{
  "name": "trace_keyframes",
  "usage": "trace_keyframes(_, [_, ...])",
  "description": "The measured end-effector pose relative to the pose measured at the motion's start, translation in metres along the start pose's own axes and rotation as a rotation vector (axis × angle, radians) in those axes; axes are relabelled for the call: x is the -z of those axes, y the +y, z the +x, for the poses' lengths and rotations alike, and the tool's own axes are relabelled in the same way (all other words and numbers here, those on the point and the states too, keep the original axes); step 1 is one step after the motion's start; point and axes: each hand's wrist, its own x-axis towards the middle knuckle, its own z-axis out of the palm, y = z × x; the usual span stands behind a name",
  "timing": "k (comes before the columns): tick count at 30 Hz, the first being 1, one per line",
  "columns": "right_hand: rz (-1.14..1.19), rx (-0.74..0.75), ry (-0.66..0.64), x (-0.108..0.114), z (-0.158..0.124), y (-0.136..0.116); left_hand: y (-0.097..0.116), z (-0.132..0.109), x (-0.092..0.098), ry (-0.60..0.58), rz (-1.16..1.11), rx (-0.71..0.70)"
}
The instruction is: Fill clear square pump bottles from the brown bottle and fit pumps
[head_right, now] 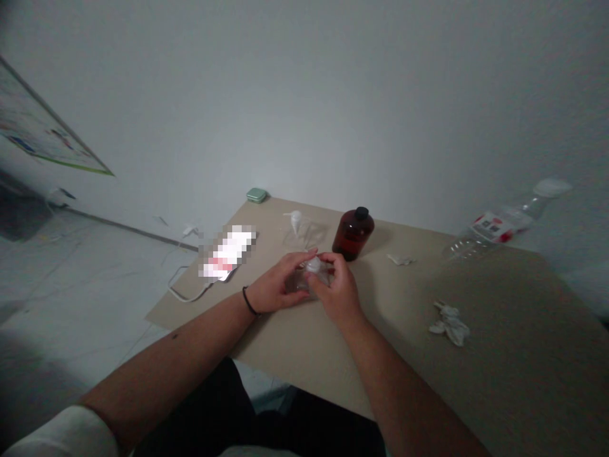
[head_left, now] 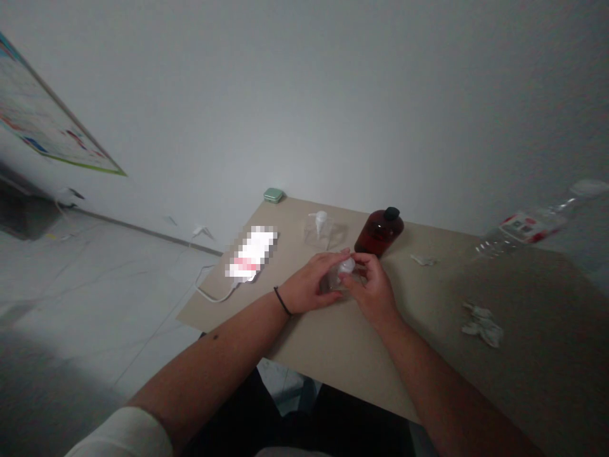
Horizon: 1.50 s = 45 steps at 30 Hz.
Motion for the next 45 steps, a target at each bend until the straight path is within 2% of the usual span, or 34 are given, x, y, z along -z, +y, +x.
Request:
trace_keyframes(6, [-0.023, 0.077, -0.032, 0.0016, 0.0012, 0.0014, -0.0005, 0.0003, 0.0005, 0.009, 0.012, -0.03])
trace_keyframes(12, [0.004, 0.015, 0.008, 0.0002, 0.0014, 0.0024, -0.001, 0.0001, 0.0, 0.008, 0.013, -0.018])
trace_keyframes(18, [-0.023, 0.087, -0.039, 0.0023, 0.002, 0.0018, -0.0012, 0.0, 0.0009, 0.0, 0.0, -0.008])
trace_keyframes(24, [-0.013, 0.022, 0.003, 0.0001, 0.0013, 0.0033, -0.0037, -0.0009, -0.0005, 0.009, -0.002, -0.018])
trace_keyframes(30, [-0.04, 0.094, -0.059, 0.0042, 0.0025, 0.0009, -0.0022, -0.0001, -0.0004, 0.009, -0.011, -0.028])
trace_keyframes(36, [-0.019, 0.029, -0.009, 0.0009, 0.0026, 0.0046, -0.0023, -0.0007, -0.0005, 0.004, -0.013, 0.001])
trace_keyframes(41, [-0.024, 0.076, -0.055, 0.0034, 0.0017, 0.0029, -0.002, -0.0006, -0.0006, 0.009, -0.003, -0.019])
trace_keyframes(45, [-0.016, 0.044, -0.039, 0.0018, 0.0011, 0.0038, -0.0018, -0.0003, -0.0006, 0.017, 0.001, -0.019])
